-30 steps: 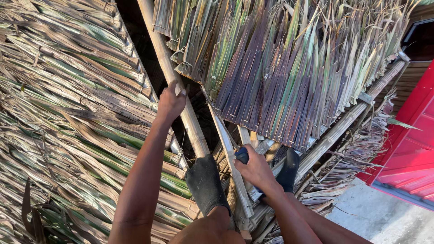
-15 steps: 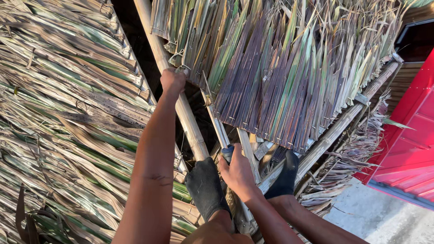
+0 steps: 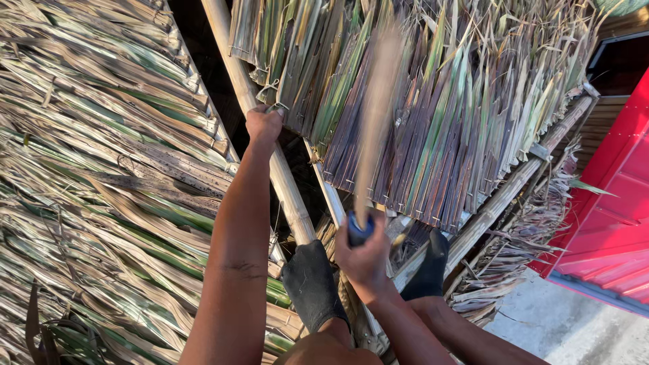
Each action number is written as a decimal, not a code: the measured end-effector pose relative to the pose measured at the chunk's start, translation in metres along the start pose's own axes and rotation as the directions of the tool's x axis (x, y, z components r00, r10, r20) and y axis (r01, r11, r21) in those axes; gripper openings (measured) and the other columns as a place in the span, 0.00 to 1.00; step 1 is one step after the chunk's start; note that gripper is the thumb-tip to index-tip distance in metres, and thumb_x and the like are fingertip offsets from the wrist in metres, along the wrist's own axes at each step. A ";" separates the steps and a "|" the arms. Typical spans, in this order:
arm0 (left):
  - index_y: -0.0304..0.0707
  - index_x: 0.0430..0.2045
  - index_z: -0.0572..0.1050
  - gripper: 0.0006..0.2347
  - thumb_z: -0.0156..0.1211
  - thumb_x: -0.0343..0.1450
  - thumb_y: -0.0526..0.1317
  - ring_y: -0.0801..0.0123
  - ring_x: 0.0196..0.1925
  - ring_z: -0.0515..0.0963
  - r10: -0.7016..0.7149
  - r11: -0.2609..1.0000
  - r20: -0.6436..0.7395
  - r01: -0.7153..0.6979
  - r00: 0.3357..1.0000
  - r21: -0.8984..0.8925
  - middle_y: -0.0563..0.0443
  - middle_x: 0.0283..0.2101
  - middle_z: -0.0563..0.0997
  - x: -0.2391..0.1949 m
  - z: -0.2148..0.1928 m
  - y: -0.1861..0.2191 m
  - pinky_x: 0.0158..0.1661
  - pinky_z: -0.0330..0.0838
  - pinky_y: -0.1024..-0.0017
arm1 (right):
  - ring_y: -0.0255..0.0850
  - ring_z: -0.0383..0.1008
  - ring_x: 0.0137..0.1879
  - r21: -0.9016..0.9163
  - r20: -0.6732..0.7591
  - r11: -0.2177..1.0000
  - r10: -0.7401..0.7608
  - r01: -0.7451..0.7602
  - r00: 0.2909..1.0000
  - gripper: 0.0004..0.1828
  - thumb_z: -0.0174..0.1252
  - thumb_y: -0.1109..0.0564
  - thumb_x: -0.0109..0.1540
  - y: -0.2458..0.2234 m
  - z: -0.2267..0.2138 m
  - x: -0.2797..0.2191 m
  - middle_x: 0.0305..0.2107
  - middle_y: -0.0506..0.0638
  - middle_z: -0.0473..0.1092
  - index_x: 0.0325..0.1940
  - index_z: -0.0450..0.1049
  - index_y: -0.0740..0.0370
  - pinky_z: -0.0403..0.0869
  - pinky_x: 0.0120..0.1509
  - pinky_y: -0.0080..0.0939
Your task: The person secures a thatched roof by hammering nails into bamboo supports and then uses a machete to cut and trim the thatch material. The person works on a sloped roof structure made of bamboo and dried plant leaves.
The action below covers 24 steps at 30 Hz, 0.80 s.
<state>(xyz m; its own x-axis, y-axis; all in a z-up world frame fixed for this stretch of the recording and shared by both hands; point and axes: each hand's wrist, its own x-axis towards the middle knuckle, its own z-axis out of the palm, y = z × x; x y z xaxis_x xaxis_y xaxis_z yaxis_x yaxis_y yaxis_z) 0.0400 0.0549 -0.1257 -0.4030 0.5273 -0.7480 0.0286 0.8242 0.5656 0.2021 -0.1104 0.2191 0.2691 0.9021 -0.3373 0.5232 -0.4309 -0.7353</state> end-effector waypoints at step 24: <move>0.37 0.49 0.78 0.17 0.53 0.73 0.47 0.43 0.59 0.77 0.235 0.617 0.375 -0.436 0.897 0.655 0.35 0.57 0.78 -0.027 -0.022 0.025 0.58 0.71 0.54 | 0.50 0.80 0.30 -0.541 0.301 0.786 0.513 -0.299 0.804 0.14 0.64 0.54 0.57 0.026 0.021 0.015 0.23 0.58 0.73 0.42 0.71 0.61 0.76 0.36 0.49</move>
<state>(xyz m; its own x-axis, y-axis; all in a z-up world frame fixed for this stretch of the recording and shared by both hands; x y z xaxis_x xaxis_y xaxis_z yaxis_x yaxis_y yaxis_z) 0.0311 0.0570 -0.0836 -0.0115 0.7438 -0.6683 0.7924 0.4145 0.4476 0.2033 -0.1078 0.1824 0.2414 0.5108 -0.8251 0.7683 -0.6200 -0.1591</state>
